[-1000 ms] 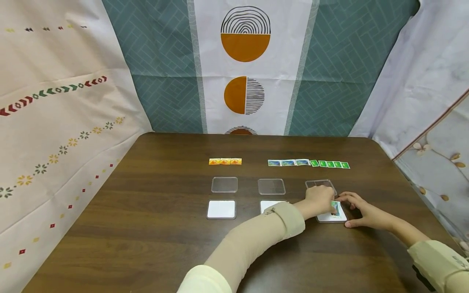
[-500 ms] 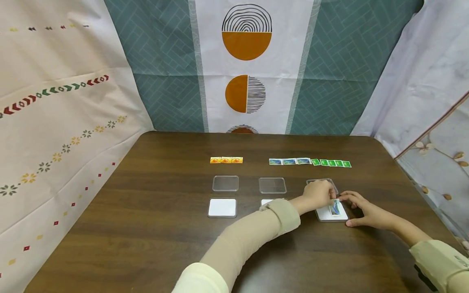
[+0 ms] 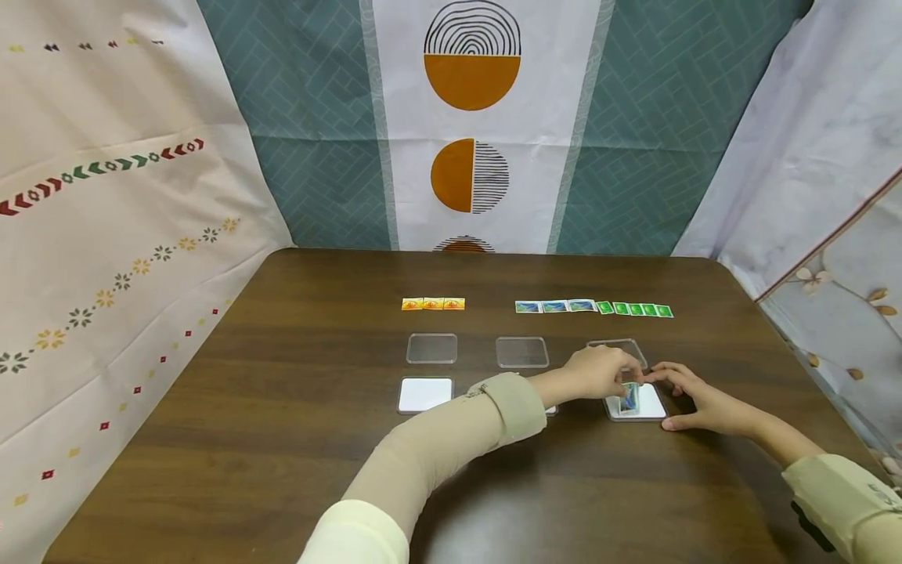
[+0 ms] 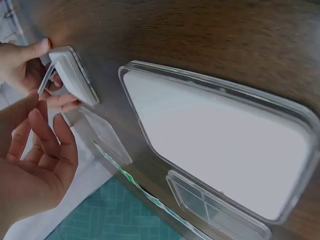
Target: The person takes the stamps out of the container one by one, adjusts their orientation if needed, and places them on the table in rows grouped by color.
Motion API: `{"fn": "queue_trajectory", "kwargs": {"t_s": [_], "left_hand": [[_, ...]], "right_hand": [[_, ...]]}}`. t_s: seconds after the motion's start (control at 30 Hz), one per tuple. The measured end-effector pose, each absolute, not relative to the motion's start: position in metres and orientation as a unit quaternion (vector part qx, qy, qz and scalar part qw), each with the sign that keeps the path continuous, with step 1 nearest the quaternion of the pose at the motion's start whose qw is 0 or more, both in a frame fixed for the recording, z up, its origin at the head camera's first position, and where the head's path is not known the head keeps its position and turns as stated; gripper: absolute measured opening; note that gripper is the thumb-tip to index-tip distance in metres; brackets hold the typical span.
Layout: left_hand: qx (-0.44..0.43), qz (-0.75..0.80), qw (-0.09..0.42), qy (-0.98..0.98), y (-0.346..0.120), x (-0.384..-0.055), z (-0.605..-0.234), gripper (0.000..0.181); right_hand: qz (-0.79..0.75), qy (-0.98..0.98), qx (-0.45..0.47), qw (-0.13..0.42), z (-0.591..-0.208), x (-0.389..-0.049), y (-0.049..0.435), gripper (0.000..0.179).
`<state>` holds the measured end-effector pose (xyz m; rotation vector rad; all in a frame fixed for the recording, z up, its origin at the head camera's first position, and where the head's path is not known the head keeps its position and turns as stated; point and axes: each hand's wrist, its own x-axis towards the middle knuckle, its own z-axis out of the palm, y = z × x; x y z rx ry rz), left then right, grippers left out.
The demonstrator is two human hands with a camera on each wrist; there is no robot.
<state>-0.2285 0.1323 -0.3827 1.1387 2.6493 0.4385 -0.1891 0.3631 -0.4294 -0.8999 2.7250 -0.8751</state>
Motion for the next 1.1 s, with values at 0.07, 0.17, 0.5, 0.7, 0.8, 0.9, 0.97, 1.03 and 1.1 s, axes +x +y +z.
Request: {"fn": "queue_trajectory", "kwargs": {"t_s": [0.07,0.17,0.5,0.7,0.8,0.9,0.97,1.03,1.1], "left_hand": [[0.389,0.152,0.112,0.902,0.128,-0.229,-0.382,0.023],[0.383,0.169,0.109,0.902,0.121,-0.232,-0.384,0.021],[0.373,0.264,0.11,0.883,0.085,-0.242,-0.388,0.027],[0.354,0.274,0.089,0.889,0.059,-0.243,-0.383,0.028],[0.33,0.296,0.081,0.893,0.045,-0.247,-0.38,0.025],[0.298,0.328,0.078,0.893,0.031,-0.251,-0.377,0.026],[0.278,0.347,0.072,0.893,0.022,-0.254,-0.375,0.026],[0.26,0.363,0.062,0.893,0.015,-0.257,-0.373,0.027],[0.243,0.376,0.049,0.893,0.009,-0.262,-0.372,0.027]], "right_hand": [[-0.287,0.908,-0.297,0.071,-0.429,-0.189,0.363,0.06],[-0.284,0.909,-0.298,0.066,-0.429,-0.189,0.363,0.06],[-0.279,0.911,-0.298,0.059,-0.432,-0.189,0.363,0.062],[-0.278,0.905,-0.321,0.031,-0.434,-0.187,0.366,0.065],[-0.278,0.901,-0.332,0.021,-0.436,-0.188,0.367,0.065],[-0.278,0.9,-0.336,0.02,-0.437,-0.188,0.367,0.064],[-0.28,0.898,-0.337,0.019,-0.439,-0.189,0.367,0.064],[-0.28,0.899,-0.336,0.022,-0.439,-0.189,0.366,0.064],[-0.279,0.9,-0.333,0.025,-0.438,-0.19,0.365,0.064]]}}
